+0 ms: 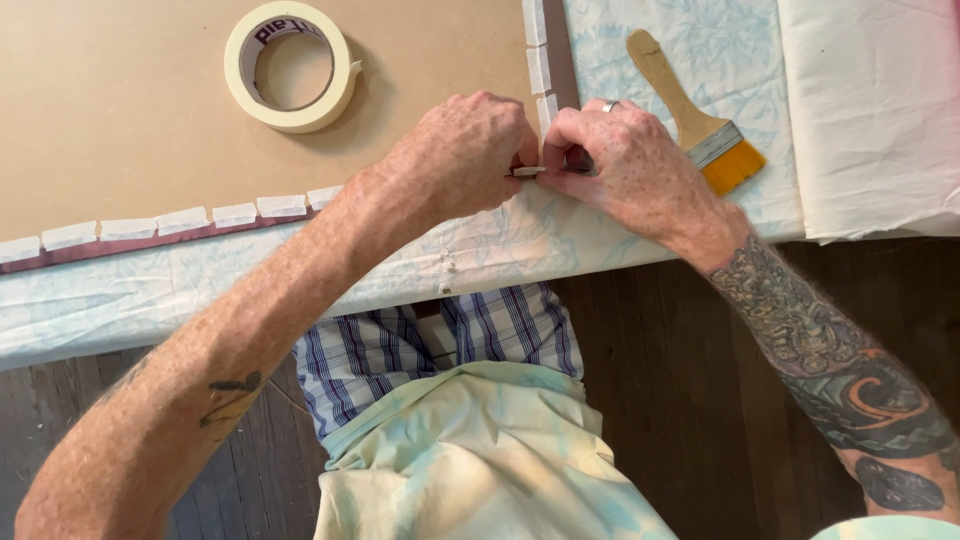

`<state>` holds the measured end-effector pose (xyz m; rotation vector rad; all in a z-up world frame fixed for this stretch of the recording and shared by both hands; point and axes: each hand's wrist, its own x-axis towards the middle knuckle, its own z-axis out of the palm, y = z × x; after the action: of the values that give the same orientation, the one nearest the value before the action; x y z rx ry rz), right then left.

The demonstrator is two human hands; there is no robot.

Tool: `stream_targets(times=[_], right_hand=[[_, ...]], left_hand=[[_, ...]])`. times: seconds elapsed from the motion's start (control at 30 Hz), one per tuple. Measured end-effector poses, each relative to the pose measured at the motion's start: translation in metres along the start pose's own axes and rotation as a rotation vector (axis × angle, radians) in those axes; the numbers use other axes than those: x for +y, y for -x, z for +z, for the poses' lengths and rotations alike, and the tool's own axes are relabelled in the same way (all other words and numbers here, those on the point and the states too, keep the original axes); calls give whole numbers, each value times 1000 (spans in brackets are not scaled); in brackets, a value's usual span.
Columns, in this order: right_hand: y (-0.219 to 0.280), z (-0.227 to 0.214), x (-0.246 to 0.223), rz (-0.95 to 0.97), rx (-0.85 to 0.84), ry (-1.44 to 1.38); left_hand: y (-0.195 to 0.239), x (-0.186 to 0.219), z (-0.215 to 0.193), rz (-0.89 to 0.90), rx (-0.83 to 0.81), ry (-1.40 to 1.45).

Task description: Applying and smoothing small strips of masking tape along the edge of a wooden board using fingers and a small smoothing tool.

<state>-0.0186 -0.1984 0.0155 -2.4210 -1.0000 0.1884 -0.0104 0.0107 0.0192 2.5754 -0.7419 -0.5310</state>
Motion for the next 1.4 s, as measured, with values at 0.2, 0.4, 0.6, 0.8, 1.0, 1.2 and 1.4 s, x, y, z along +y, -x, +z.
stream_targets(times=[0.2, 0.4, 0.6, 0.8, 1.0, 1.2, 1.4], right_hand=[[-3, -5, -4, -12, 10, -19], [-9, -14, -12, 78, -55, -133], [-9, -16, -5, 28, -45, -26], [-17, -14, 1, 120, -197, 36], [-29, -18, -1, 222, -387, 116], [-33, -16, 1, 211, -419, 165], [-36, -16, -5, 228, -396, 191]], left_hand=[[-16, -5, 4, -26, -31, -79], [-24, -10, 8, -42, -94, -150], [-21, -14, 12, -5, -42, -65], [-26, -19, 17, 26, -26, -86], [-29, -20, 21, -8, -56, -145], [-35, -16, 22, -14, -77, -211], [-42, -9, 25, -52, -101, -252]])
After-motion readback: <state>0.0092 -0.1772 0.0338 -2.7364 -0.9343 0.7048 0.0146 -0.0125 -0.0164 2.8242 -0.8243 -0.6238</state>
